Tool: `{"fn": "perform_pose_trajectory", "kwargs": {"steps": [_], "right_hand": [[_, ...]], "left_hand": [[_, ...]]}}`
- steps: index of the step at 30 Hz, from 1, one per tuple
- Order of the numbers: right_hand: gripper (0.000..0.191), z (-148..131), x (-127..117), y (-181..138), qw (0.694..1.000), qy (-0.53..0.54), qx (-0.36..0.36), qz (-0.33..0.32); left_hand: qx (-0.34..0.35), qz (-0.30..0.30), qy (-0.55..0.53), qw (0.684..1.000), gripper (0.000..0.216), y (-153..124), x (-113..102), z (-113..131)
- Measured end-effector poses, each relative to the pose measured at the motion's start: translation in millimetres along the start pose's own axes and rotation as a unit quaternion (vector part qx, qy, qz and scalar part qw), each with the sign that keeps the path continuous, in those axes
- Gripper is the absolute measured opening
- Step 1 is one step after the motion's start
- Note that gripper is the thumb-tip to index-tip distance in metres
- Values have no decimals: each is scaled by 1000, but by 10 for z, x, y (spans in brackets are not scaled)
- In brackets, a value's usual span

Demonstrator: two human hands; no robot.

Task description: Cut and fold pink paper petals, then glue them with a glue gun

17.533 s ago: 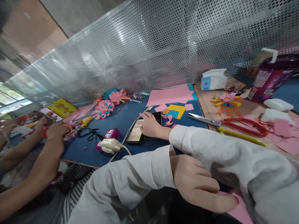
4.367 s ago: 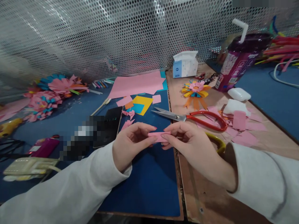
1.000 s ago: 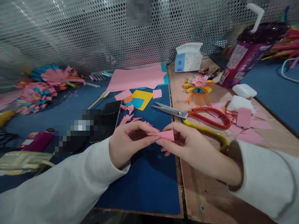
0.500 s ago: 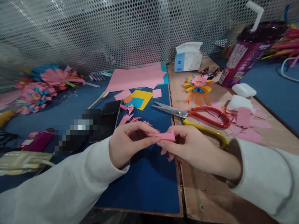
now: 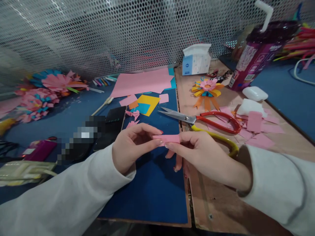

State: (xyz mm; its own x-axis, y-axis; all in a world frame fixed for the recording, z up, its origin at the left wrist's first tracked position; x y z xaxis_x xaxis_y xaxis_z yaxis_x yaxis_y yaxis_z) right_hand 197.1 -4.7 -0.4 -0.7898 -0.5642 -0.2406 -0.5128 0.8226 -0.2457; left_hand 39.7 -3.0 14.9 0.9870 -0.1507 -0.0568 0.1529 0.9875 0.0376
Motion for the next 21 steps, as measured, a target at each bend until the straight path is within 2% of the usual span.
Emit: {"fn": "perform_pose_trajectory", "kwargs": {"steps": [3,6,11,14,21], "right_hand": [[39,-26,3,-7,1000,1,-4,1],[38,-59,2,-13,1000,2,-21,6],[37,-40,14,-21,1000,4,-27,-10],[37,-30,14,-18,999,5,-31,-10],[37,-91,24,-13,999,21,-37,-6]], "left_hand": [[-42,-29,-25,998,34,1,40,-19],[-77,-88,-16,993,35,-10,91,-51],[-40,-179,15,983,36,-20,132,-66],[-35,-194,14,980,38,-18,138,-75],[-37,-173,7,984,39,-31,146,-50]]}}
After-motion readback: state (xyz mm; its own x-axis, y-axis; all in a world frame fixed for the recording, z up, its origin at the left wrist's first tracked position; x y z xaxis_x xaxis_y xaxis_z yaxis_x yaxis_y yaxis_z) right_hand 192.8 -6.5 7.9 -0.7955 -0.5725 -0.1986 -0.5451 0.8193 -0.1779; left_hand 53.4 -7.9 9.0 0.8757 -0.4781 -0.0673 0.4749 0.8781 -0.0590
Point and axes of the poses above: each hand's wrist, its own y-axis towards the middle knuckle, its own x-axis out of the palm, z = x × y, the point moved 5 cm from there along y, towards the middle knuckle, and after that the axes turned 6 degrees about -y, right-handed, at the moved point
